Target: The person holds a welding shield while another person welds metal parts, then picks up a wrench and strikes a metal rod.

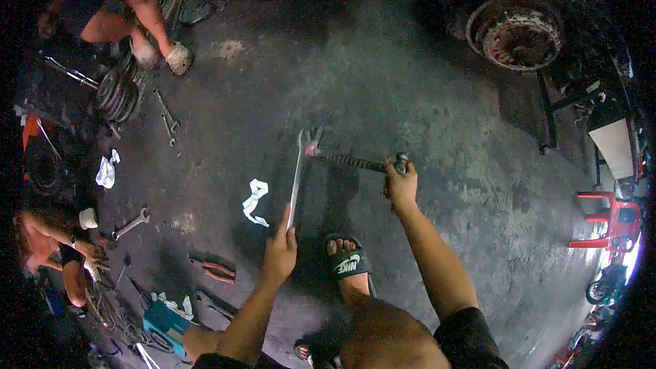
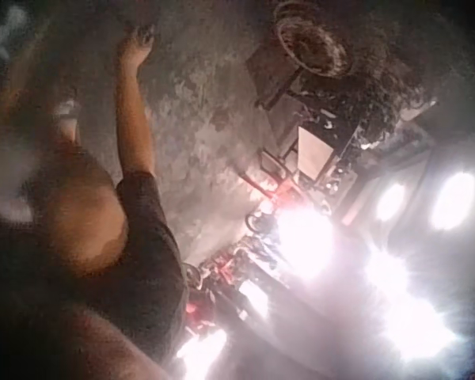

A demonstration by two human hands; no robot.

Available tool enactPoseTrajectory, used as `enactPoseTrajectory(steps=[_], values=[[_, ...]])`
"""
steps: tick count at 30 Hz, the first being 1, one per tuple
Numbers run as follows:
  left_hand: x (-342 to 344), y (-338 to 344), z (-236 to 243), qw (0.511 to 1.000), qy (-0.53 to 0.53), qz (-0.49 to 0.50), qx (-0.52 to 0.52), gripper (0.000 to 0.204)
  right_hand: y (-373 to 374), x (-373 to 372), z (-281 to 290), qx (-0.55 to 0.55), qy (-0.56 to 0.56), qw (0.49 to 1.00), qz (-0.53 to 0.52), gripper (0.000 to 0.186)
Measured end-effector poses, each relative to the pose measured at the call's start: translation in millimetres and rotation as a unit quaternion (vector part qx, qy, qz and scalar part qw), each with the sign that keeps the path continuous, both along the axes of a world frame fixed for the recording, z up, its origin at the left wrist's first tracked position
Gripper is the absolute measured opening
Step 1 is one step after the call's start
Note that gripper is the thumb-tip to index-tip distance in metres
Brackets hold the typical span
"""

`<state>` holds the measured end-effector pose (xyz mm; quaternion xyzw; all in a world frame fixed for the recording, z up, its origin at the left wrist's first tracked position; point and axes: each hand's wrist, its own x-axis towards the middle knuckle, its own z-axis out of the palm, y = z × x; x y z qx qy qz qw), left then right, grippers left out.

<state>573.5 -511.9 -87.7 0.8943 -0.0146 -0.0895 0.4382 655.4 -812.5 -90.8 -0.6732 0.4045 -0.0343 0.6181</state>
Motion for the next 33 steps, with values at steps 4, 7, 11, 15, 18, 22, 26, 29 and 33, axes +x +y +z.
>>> enactPoseTrajectory(steps=[4,7,11,15,18,22,26,29,33], values=[[-80.7,25.3,16.2,0.997,0.069,0.043,0.007,0.053,6.7,-39.2,-0.2,0.027,0.026,0.995,0.091,0.021],[-120.0,36.9,34.7,0.985,0.145,0.078,-0.045,0.056,19.9,-60.6,-4.3,0.044,0.072,0.979,0.186,0.020],[-133.6,45.5,47.9,0.965,0.228,0.106,-0.078,0.060,45.1,-78.7,-1.4,0.071,0.075,0.943,0.317,0.035],[-134.4,51.2,53.8,0.976,0.183,0.095,-0.066,0.059,74.3,-88.4,5.9,0.000,0.089,0.896,0.435,0.042],[-135.2,54.8,60.9,0.978,0.189,0.084,-0.023,0.063,92.9,-88.2,8.9,-0.054,0.086,0.866,0.489,0.046],[-139.5,57.5,69.1,0.974,0.182,0.098,-0.090,0.063,104.4,-86.5,15.5,-0.033,0.094,0.857,0.506,0.049],[-150.5,63.1,56.5,0.974,0.188,0.095,-0.083,0.062,106.5,-82.6,20.0,-0.002,0.173,0.854,0.491,0.050],[-160.3,67.5,33.2,0.975,0.189,0.082,-0.089,0.062,110.5,-83.3,21.7,-0.003,0.095,0.870,0.483,0.047],[-162.8,67.5,12.5,0.996,0.085,0.025,0.010,0.082,111.4,-83.5,29.0,-0.021,0.139,0.851,0.506,0.049]])
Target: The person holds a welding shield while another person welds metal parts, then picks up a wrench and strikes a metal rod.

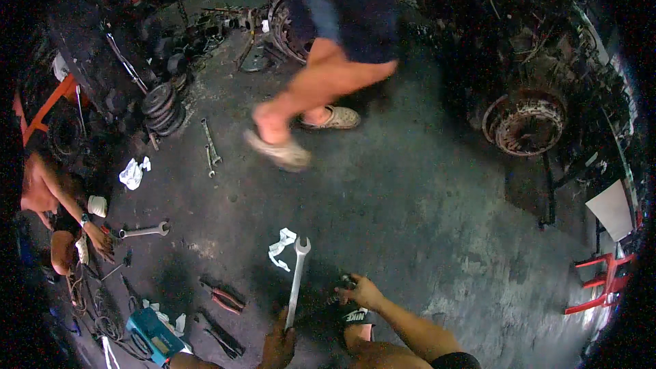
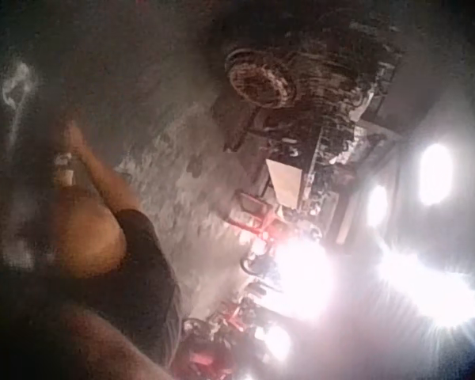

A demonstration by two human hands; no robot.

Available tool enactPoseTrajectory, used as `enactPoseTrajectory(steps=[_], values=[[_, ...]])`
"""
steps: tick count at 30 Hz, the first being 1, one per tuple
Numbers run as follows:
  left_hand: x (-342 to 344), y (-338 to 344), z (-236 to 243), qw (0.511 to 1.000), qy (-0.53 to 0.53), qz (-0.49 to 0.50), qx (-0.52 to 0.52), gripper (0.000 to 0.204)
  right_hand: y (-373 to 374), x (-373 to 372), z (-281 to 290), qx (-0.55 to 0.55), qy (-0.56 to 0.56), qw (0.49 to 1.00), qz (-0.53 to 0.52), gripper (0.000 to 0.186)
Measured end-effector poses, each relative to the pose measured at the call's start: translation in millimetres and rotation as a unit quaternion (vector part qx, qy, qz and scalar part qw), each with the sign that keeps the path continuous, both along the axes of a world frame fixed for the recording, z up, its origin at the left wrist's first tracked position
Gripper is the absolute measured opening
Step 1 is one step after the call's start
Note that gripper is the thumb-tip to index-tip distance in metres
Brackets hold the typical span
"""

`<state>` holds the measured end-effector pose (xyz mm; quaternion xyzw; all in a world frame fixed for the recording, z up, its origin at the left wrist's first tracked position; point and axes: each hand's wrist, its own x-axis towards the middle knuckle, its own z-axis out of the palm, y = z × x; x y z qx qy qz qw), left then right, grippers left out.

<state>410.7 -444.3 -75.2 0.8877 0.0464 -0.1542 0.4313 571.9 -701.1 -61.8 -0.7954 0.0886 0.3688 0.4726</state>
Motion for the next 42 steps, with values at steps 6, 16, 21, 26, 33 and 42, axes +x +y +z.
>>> enactPoseTrajectory(steps=[6,16,21,26,33,42], values=[[8.9,-8.8,46.3,0.989,0.060,0.066,-0.121,0.061,-1.5,-2.8,0.9,-0.014,-0.018,1.000,-0.017,0.046],[55.0,-12.9,99.4,0.959,0.090,0.179,-0.202,0.057,-56.0,37.7,-21.0,0.185,-0.059,0.903,-0.383,0.027],[103.0,-8.8,76.8,0.986,0.032,0.116,-0.116,0.057,-84.6,93.1,-42.5,0.159,-0.175,0.839,-0.490,0.023],[164.2,-31.9,31.7,0.998,0.059,0.014,0.024,0.057,-98.6,99.4,-66.9,0.054,-0.158,0.820,-0.547,0.022],[197.1,-66.9,-14.6,0.994,0.043,-0.050,0.083,0.059,-86.8,91.9,-67.8,0.089,-0.142,0.792,-0.587,0.023],[202.5,-63.8,-15.5,0.994,0.046,-0.046,0.087,0.060,-83.2,93.6,-50.9,0.084,-0.129,0.807,-0.570,0.023]])
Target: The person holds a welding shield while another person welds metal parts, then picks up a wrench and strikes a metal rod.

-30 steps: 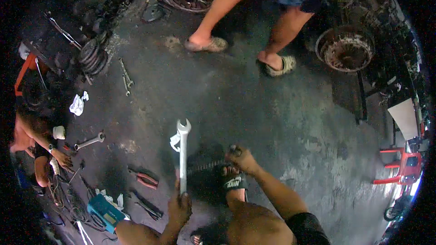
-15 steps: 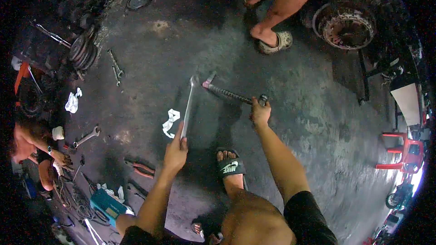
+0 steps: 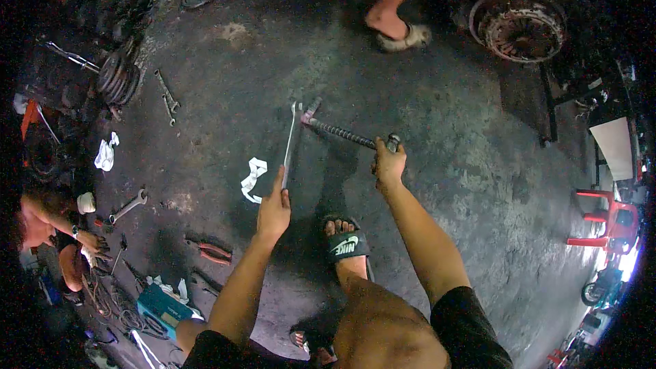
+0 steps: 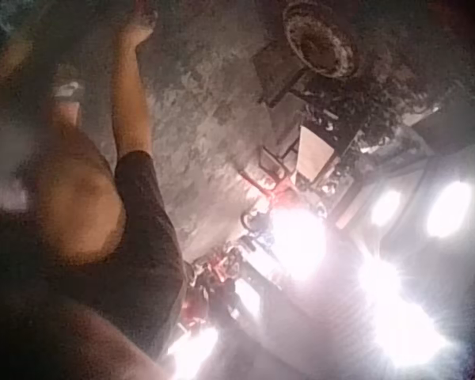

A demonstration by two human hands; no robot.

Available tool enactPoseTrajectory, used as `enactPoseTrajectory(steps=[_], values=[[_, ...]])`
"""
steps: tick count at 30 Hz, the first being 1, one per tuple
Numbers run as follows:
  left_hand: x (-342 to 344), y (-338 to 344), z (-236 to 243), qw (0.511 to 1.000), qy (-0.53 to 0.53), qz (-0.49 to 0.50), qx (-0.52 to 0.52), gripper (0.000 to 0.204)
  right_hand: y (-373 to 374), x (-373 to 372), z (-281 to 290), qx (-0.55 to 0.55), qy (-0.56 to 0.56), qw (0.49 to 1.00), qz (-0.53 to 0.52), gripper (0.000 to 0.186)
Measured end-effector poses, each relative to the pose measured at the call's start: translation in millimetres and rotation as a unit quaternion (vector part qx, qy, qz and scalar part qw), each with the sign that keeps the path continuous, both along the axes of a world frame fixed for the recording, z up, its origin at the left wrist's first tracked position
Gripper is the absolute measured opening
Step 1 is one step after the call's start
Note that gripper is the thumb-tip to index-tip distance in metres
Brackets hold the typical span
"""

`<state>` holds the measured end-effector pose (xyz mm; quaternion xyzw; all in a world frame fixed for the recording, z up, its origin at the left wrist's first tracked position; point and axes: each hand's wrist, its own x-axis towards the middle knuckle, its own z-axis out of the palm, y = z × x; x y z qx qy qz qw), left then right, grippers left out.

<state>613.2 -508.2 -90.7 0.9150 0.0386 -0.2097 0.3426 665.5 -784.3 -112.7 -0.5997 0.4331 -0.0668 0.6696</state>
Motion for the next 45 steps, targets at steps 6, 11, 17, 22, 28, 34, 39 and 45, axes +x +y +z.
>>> enactPoseTrajectory(steps=[6,11,17,22,28,34,39,45], values=[[-35.7,16.2,6.2,0.999,-0.011,0.016,-0.035,0.060,1.1,-14.2,8.3,-0.035,0.022,0.998,0.054,0.023],[-86.8,36.1,-9.4,0.993,-0.072,0.087,-0.035,0.060,18.8,-33.1,6.8,0.009,0.027,0.996,0.087,0.025],[-121.9,64.0,-27.3,0.986,-0.100,0.131,-0.032,0.059,34.2,-27.1,5.3,0.026,0.020,0.996,0.089,0.023],[-131.2,84.5,-37.3,0.992,0.010,0.120,0.027,0.063,36.9,-26.1,11.6,0.048,0.006,0.995,0.083,0.021],[-201.0,74.6,-4.0,0.959,-0.054,0.279,-0.018,0.064,44.5,-13.0,23.2,0.016,0.005,0.990,0.138,0.023],[-195.2,70.5,14.8,0.957,-0.022,0.290,0.014,0.064,79.4,10.1,10.9,-0.009,-0.004,0.982,0.187,0.024],[-134.2,83.9,12.5,0.973,0.002,0.222,-0.057,0.063,110.4,27.5,7.6,0.006,-0.020,0.974,0.225,0.021],[-76.8,93.6,-12.0,0.964,-0.121,0.237,-0.030,0.061,145.5,45.7,12.5,-0.028,-0.017,0.973,0.227,0.024]])
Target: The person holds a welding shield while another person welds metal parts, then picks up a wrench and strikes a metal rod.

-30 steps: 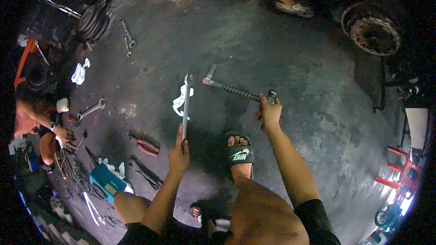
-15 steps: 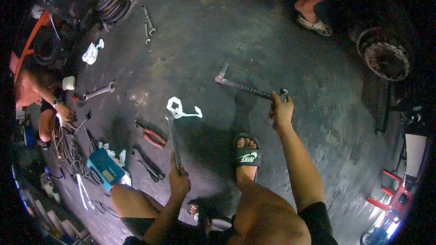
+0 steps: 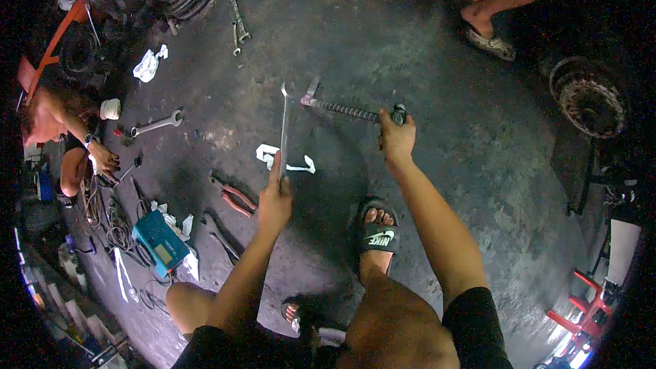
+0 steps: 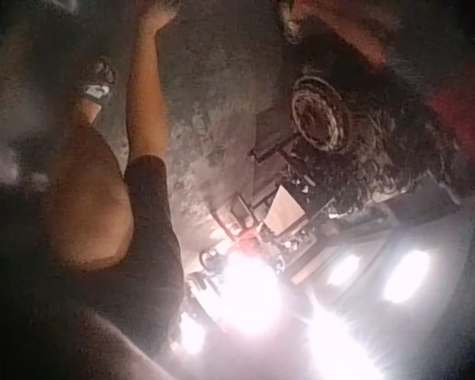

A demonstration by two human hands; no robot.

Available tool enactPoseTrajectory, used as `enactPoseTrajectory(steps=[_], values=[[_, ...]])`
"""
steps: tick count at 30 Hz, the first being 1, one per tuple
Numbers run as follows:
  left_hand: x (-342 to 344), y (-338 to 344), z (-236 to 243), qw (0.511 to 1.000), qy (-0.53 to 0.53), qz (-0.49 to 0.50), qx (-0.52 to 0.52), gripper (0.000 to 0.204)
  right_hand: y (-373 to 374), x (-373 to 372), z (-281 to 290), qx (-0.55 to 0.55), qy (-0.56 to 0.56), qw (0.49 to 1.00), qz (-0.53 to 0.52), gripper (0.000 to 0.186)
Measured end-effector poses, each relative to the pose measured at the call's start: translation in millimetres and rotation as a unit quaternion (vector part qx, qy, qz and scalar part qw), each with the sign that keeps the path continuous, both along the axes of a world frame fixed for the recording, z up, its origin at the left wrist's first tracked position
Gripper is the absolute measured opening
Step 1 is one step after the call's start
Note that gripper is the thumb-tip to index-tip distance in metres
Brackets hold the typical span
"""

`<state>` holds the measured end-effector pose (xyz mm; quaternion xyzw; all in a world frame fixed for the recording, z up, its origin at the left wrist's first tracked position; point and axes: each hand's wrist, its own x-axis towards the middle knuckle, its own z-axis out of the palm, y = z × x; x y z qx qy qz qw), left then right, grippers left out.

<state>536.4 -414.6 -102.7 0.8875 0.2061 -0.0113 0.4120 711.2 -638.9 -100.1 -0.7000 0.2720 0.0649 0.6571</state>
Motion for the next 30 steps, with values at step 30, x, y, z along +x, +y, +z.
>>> enactPoseTrajectory(steps=[30], values=[[15.0,6.5,-8.5,0.976,0.153,-0.073,0.136,0.066,13.4,0.7,16.4,0.003,-0.004,1.000,0.005,0.027]])
